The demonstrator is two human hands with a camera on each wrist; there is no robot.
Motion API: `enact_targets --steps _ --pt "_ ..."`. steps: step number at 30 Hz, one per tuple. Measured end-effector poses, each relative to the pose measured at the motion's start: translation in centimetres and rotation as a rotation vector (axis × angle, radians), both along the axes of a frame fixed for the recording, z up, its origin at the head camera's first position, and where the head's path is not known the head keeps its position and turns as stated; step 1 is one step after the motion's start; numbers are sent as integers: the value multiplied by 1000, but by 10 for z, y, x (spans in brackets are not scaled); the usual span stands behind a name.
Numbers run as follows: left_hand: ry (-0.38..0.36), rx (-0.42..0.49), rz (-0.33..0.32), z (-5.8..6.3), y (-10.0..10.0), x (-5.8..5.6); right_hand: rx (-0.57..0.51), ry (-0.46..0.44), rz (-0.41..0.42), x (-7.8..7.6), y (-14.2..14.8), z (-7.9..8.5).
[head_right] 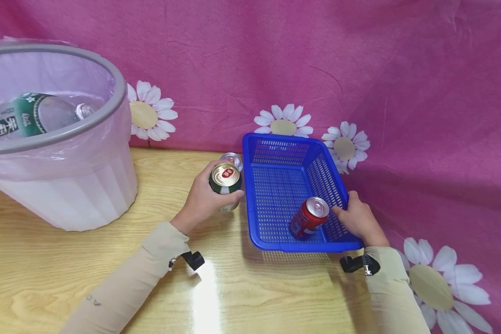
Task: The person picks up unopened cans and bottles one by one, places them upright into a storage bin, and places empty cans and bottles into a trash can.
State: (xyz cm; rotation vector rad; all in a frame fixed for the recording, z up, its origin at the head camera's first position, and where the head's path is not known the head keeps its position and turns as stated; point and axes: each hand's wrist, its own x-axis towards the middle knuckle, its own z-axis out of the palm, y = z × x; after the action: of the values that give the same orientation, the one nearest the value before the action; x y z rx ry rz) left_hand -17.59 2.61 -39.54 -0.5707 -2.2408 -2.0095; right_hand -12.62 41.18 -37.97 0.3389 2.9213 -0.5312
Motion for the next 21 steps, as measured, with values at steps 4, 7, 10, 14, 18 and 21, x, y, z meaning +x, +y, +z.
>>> enact_targets --steps 4,7,10,14,18,21 --pt "62 22 -23 14 0 3 -9 -1 3 0 -1 1" --pt "84 32 -52 22 1 7 -10 -1 6 0 -1 1" --pt "89 31 -76 30 2 10 -12 -2 6 1 -1 1" --pt "113 12 -94 38 4 14 -7 8 13 2 -1 1" --pt "160 -12 -98 45 7 18 -4 24 20 2 -1 1" --pt "172 -11 -115 51 10 21 1 30 19 2 -1 1"
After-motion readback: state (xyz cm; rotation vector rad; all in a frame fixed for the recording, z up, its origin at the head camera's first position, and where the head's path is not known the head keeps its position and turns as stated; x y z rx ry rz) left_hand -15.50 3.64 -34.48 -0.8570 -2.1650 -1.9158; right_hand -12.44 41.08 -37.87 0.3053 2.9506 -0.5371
